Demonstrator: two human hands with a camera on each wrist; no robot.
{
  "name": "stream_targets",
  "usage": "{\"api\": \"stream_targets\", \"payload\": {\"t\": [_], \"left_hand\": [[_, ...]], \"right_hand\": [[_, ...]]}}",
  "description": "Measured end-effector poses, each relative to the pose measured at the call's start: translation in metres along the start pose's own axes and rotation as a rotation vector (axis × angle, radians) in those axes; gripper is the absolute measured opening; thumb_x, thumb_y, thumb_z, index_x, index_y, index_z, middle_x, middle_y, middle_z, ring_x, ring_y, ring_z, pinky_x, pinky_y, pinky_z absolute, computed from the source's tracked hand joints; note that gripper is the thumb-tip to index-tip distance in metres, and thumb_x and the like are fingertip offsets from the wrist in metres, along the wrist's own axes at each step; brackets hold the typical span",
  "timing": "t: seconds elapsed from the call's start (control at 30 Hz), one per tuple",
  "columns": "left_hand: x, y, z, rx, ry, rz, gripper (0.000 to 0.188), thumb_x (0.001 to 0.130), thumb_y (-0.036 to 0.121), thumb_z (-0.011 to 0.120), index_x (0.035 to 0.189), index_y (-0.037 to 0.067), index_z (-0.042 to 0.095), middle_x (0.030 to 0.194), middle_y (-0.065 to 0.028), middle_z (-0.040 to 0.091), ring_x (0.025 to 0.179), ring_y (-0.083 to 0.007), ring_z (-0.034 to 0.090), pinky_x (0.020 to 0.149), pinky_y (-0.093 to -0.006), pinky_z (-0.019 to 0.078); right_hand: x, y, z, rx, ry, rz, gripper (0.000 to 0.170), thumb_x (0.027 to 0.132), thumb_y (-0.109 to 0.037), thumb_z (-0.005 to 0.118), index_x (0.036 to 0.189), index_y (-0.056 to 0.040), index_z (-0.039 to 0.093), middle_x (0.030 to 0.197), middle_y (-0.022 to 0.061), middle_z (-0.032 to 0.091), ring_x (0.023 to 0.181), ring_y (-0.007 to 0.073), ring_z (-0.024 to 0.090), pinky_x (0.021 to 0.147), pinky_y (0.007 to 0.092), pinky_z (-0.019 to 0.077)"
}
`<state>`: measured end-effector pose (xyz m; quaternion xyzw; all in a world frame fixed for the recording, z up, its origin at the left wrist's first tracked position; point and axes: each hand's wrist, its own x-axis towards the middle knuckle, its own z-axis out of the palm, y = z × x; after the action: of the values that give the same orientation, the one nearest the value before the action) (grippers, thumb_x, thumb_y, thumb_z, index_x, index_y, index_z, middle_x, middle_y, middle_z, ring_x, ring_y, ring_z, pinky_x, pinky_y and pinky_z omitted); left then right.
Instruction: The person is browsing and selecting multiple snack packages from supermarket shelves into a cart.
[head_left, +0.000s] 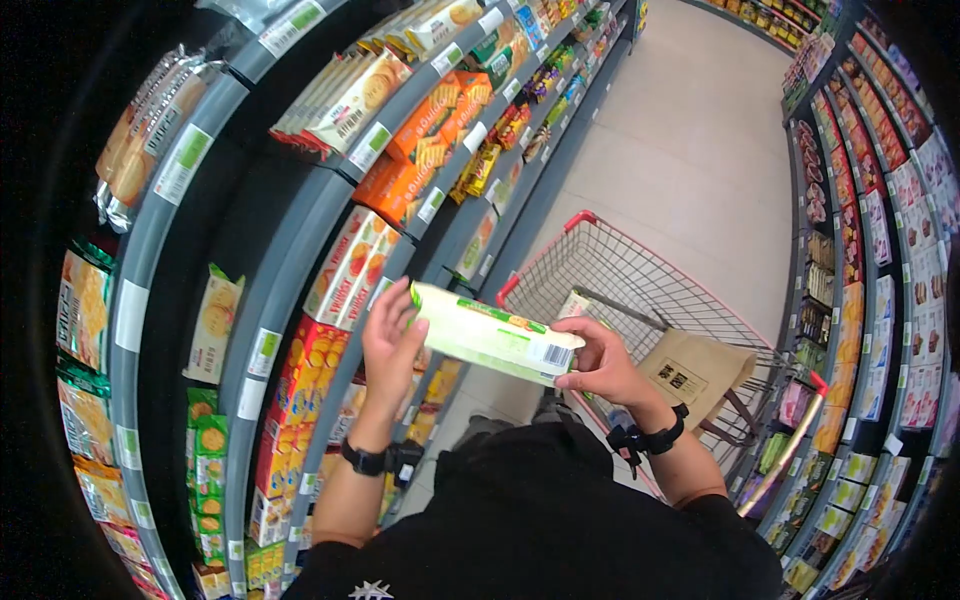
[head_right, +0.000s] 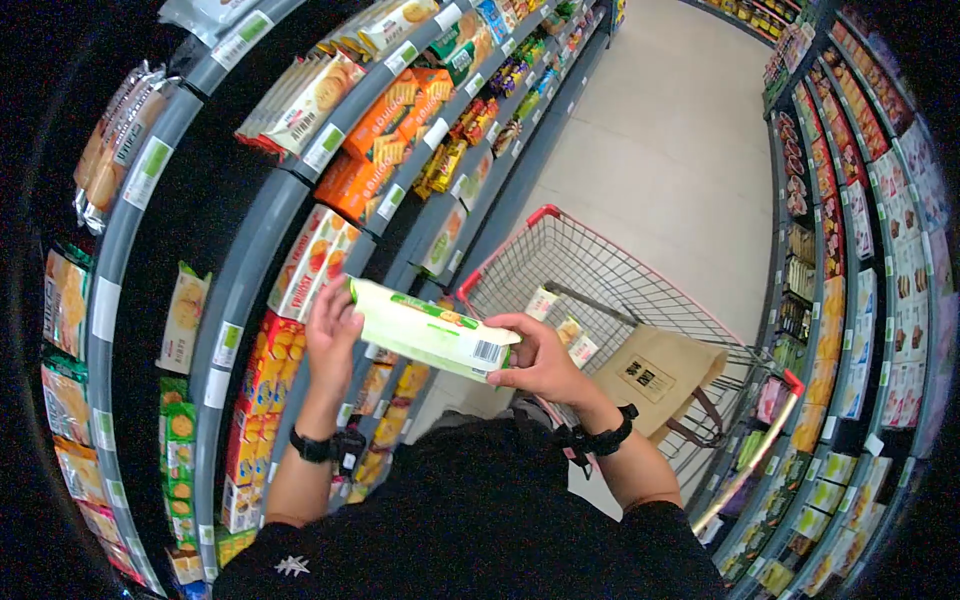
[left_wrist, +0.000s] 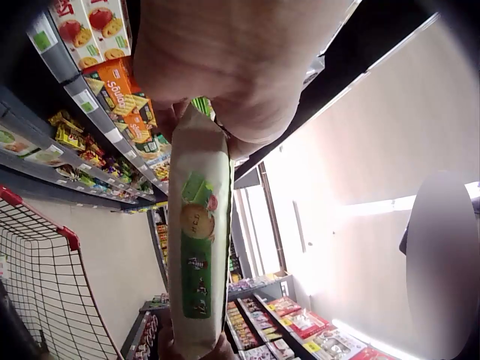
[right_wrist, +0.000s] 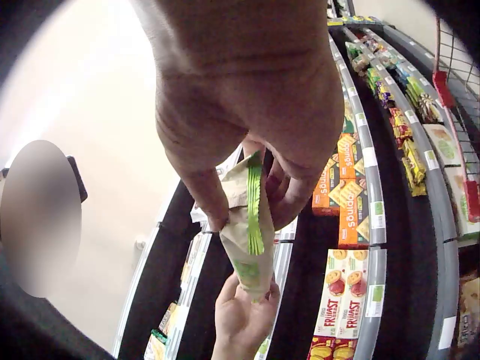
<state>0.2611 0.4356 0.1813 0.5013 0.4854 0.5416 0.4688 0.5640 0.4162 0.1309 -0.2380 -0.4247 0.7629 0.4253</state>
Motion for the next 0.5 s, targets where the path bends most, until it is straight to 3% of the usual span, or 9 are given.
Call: {"api": "stream_targets", "payload": {"t": [0.03,0.13,0.3,0.4,0.5], "left_hand": [[0.008,0.001,0.011,0.023,-0.02,-0.004,0.055,0.089,0.007,0.065,0.138,-0.004,0.042,0.128,-0.0157,0.056,0.117,-0.0206,0.055,0.1,-0.0323,0.0444],[0.034,-0.001,0.038,0.143,-0.115,0.036,0.047,0.091,0.007,0.063,0.133,-0.004,0.048,0.127,-0.0158,0.058,0.118,-0.0195,0.055,0.101,-0.032,0.0431],[0.063,-0.011,0.08,0.055,-0.255,-0.003,0.042,0.092,0.007,0.062,0.13,-0.005,0.052,0.125,-0.0152,0.061,0.116,-0.0179,0.057,0.101,-0.03,0.0428],[0.076,-0.022,0.096,0.054,-0.332,-0.03,0.042,0.092,0.008,0.062,0.131,-0.005,0.052,0.127,-0.0153,0.06,0.116,-0.018,0.058,0.101,-0.0303,0.0431],[0.088,-0.029,0.111,-0.016,-0.404,-0.132,0.042,0.093,0.009,0.061,0.132,-0.005,0.051,0.129,-0.016,0.059,0.118,-0.0183,0.056,0.102,-0.0307,0.0428]], "right_hand": [[-0.007,-0.007,-0.001,-0.115,0.022,0.015,0.07,0.074,0.007,0.079,0.134,-0.0023,0.044,0.126,0.0087,0.053,0.119,0.016,0.053,0.087,0.0266,0.0538],[-0.02,0.007,-0.01,-0.076,0.067,-0.005,0.068,0.074,0.004,0.08,0.131,-0.0053,0.045,0.127,0.0076,0.051,0.118,0.0161,0.053,0.086,0.0269,0.0541],[-0.035,0.004,-0.013,-0.093,0.201,-0.043,0.065,0.073,0.004,0.08,0.127,-0.008,0.045,0.128,0.007,0.049,0.119,0.0162,0.052,0.088,0.0267,0.054],[-0.045,0.004,-0.016,-0.054,0.311,-0.029,0.064,0.072,0.002,0.082,0.125,-0.0079,0.046,0.126,0.0065,0.051,0.119,0.0161,0.052,0.094,0.0283,0.0499],[-0.054,0.007,-0.022,-0.213,0.365,-0.112,0.066,0.071,-0.001,0.084,0.124,-0.0074,0.046,0.124,0.0061,0.053,0.118,0.0158,0.051,0.1,0.03,0.0442]]}}
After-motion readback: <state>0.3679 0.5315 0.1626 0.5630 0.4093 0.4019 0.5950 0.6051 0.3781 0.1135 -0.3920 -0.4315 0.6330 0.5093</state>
